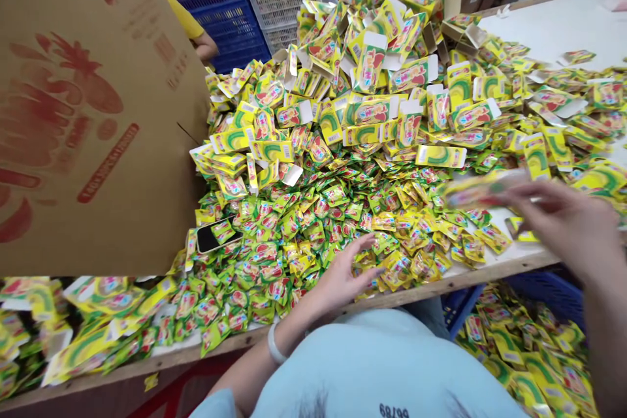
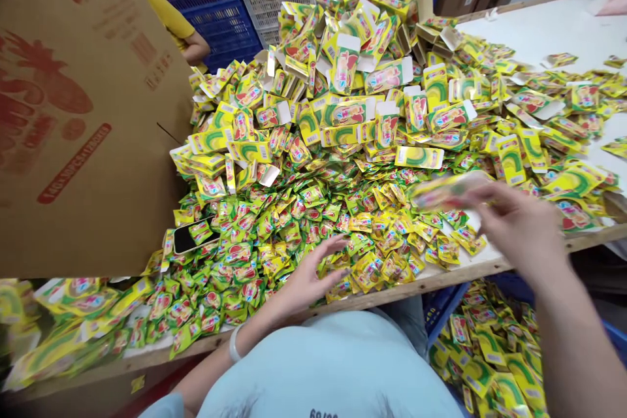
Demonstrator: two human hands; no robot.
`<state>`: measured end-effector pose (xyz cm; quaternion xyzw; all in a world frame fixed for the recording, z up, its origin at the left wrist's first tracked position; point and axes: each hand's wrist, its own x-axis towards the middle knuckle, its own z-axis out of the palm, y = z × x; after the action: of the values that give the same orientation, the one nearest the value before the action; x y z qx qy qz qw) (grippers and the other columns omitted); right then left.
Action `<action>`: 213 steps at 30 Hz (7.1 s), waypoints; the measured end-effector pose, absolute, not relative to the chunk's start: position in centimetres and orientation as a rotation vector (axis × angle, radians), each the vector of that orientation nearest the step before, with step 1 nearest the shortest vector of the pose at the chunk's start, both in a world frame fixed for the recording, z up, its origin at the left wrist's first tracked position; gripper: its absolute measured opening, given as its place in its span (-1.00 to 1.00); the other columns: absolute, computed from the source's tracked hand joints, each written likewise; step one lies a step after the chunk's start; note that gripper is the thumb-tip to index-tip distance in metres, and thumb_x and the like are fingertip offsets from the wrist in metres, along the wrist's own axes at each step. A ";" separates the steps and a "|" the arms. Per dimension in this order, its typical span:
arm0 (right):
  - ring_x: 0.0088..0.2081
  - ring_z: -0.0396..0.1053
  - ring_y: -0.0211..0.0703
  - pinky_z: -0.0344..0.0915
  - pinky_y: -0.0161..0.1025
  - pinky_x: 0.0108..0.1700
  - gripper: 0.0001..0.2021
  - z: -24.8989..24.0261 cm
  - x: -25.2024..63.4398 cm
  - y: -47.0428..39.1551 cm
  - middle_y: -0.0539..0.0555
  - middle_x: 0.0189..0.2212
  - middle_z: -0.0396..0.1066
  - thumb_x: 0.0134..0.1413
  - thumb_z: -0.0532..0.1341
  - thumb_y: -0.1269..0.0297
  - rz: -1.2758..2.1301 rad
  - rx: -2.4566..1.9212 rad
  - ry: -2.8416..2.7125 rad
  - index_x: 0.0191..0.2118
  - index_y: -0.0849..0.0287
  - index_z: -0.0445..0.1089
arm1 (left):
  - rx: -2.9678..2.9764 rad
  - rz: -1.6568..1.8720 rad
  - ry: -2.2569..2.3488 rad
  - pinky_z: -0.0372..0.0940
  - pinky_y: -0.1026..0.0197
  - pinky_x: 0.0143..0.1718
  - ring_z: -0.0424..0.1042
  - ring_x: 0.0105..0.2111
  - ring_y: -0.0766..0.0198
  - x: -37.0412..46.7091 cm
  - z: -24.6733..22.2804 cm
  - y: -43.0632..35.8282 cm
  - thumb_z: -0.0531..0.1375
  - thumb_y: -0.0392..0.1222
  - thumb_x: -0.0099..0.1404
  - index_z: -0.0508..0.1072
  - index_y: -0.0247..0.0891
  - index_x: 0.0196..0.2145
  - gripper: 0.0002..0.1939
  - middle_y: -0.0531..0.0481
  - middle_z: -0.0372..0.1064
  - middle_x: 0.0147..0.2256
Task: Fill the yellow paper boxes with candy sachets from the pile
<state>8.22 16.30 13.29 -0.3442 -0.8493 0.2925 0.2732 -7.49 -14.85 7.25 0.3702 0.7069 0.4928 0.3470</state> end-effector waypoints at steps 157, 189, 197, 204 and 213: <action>-0.05 0.46 0.24 0.30 0.07 -0.12 -0.65 11.7 6.4 20.4 0.46 0.07 0.40 0.28 0.11 0.22 0.034 -0.700 -2.438 0.06 0.27 0.44 | 1.603 0.729 2.630 0.11 -0.24 0.26 0.15 0.24 -0.07 -15.9 6.7 -14.3 0.16 -0.32 0.30 0.33 -0.20 0.14 -0.56 -0.21 0.27 0.14; -0.48 0.31 -0.23 0.25 -0.29 -0.40 -0.86 9.9 -0.4 6.3 0.01 -0.47 0.41 0.27 0.16 0.24 1.243 -0.022 -2.478 -0.29 0.13 0.40 | 0.505 1.817 1.554 0.36 0.28 -0.38 0.41 -0.42 0.30 -9.3 8.1 -11.2 0.38 0.12 0.11 0.42 -0.25 -0.20 -0.55 0.06 0.41 -0.44; -0.21 0.50 -0.09 0.47 -0.15 -0.14 -0.60 5.0 -0.4 3.9 0.13 -0.15 0.53 0.13 0.28 -0.02 2.029 -0.219 -2.052 0.02 0.08 0.44 | 0.804 1.756 1.886 0.34 0.27 -0.41 0.38 -0.41 0.32 -9.3 7.2 -11.2 0.18 0.13 0.32 0.47 -0.27 -0.22 -0.63 -0.07 0.38 -0.23; -0.65 0.10 -0.37 0.12 -0.40 -0.63 -0.61 4.2 1.2 5.0 -0.12 -0.68 0.16 0.04 0.36 0.02 1.902 -0.499 -1.920 -0.56 0.15 0.28 | 1.158 0.872 3.102 0.15 -0.14 0.19 0.22 0.16 -0.08 -23.7 11.3 -15.1 0.10 -0.25 0.34 0.25 -0.31 0.19 -0.53 -0.31 0.24 0.14; -0.39 0.43 -0.18 0.49 -0.23 -0.37 -0.65 6.3 1.0 3.4 0.05 -0.33 0.47 -0.01 0.40 0.04 2.391 -0.432 -1.693 -0.15 0.13 0.51 | 1.290 0.110 3.224 -0.29 -0.35 0.33 0.12 0.25 -0.15 -25.7 12.8 -17.8 0.12 -0.37 0.23 0.22 -0.31 0.24 -0.39 -0.33 0.24 0.15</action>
<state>1.02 3.43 6.27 -0.1452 -0.5692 0.8042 0.0900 -25.66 -17.76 12.84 0.3661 0.9152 0.0314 -0.1655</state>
